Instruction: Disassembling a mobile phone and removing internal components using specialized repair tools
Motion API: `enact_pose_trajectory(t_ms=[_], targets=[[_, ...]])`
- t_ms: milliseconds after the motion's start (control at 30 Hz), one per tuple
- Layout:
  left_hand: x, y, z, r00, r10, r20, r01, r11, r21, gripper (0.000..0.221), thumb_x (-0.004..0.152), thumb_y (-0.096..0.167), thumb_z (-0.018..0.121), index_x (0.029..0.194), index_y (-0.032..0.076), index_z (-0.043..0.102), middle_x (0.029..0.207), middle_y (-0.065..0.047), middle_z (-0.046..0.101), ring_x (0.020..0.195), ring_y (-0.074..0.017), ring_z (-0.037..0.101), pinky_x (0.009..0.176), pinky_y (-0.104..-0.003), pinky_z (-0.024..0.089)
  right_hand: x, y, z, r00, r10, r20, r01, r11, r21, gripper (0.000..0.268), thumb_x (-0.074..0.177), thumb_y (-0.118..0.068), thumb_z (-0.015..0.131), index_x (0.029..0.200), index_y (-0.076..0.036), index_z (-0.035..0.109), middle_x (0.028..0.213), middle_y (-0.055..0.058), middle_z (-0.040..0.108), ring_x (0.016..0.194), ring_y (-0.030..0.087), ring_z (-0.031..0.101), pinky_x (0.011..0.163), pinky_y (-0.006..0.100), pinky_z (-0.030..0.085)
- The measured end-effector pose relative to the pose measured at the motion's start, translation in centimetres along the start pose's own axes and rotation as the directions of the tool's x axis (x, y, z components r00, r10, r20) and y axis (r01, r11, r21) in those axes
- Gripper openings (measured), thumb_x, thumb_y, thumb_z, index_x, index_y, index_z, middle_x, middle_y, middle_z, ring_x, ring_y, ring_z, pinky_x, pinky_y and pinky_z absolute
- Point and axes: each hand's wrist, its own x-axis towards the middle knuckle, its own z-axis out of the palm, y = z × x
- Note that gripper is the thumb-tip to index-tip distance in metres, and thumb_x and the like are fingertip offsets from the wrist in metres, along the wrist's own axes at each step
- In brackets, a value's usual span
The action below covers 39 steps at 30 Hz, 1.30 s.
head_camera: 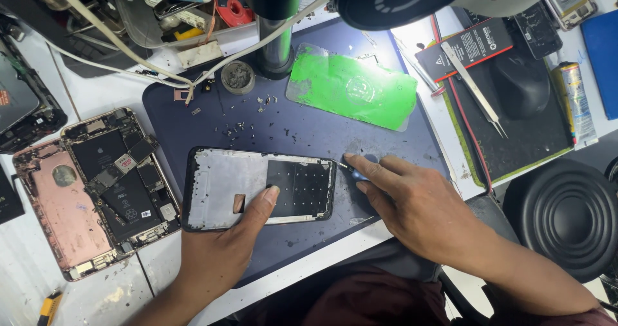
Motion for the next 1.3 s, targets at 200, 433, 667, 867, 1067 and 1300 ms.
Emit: enact_pose_trajectory(t_ms=[200,433,667,867,1067,1300], targets=[[0.0,-0.1,0.0,0.998,0.054,0.01,-0.054,0.998,0.03,0.014,0.085,0.014,0.079,0.099,0.009,0.078,0.091,0.001,0.079,0.09,-0.0085,0.074,0.089,-0.025,0.062,0.0,0.0,0.0,1.0,0.004,-0.003,-0.004,1.0,-0.011,0.048,0.101,-0.026,0.055,0.149,-0.019,0.055,0.083,0.005,0.058,0.06,0.037,0.06,0.052,0.047,0.046],[0.0,-0.2,0.0,0.996,0.088,0.02,-0.089,0.994,0.055,0.015,0.085,0.014,0.079,0.099,0.01,0.077,0.093,0.002,0.08,0.091,-0.0076,0.074,0.091,-0.024,0.061,0.1,0.0,0.1,1.0,0.006,-0.003,-0.006,1.0,-0.014,0.048,0.101,-0.027,0.055,0.149,-0.019,0.055,0.084,0.006,0.059,0.061,0.038,0.06,0.052,0.049,0.045],[0.0,-0.1,0.1,0.999,0.05,0.019,-0.05,0.999,0.009,0.011,0.085,0.012,0.08,0.094,0.009,0.077,0.087,0.001,0.078,0.085,-0.0083,0.074,0.084,-0.024,0.062,0.1,0.1,0.2,0.999,-0.017,-0.028,0.017,1.0,-0.007,0.047,0.101,-0.025,0.057,0.148,-0.017,0.056,0.081,0.005,0.058,0.059,0.036,0.06,0.051,0.047,0.044],[0.0,-0.3,0.2,0.995,0.093,0.03,-0.092,0.995,-0.033,0.007,0.085,0.009,0.08,0.091,0.008,0.076,0.085,0.001,0.077,0.083,-0.0075,0.073,0.082,-0.024,0.062,0.2,0.0,0.2,0.999,-0.033,-0.037,0.033,0.999,0.002,0.047,0.101,-0.025,0.057,0.147,-0.017,0.056,0.082,0.006,0.058,0.06,0.036,0.06,0.053,0.046,0.045],[0.0,-0.8,0.3,0.995,0.092,0.033,-0.088,0.991,-0.103,0.009,0.085,0.006,0.081,0.092,0.006,0.075,0.085,0.0,0.078,0.083,-0.008,0.073,0.081,-0.024,0.062,0.2,0.0,0.3,0.999,-0.036,-0.036,0.036,0.999,0.007,0.047,0.101,-0.025,0.057,0.148,-0.017,0.056,0.082,0.006,0.058,0.061,0.036,0.061,0.054,0.046,0.045],[0.1,-0.8,0.5,1.0,-0.014,0.006,0.015,0.983,-0.183,0.008,0.084,0.003,0.082,0.086,0.004,0.075,0.083,-0.003,0.078,0.081,-0.01,0.074,0.077,-0.025,0.064,0.7,-0.5,-1.5,0.993,-0.082,-0.084,0.098,0.973,0.208,0.044,0.098,-0.025,0.062,0.135,-0.001,0.064,0.102,0.013,0.075,0.081,0.029,0.074,0.072,0.036,0.054]])
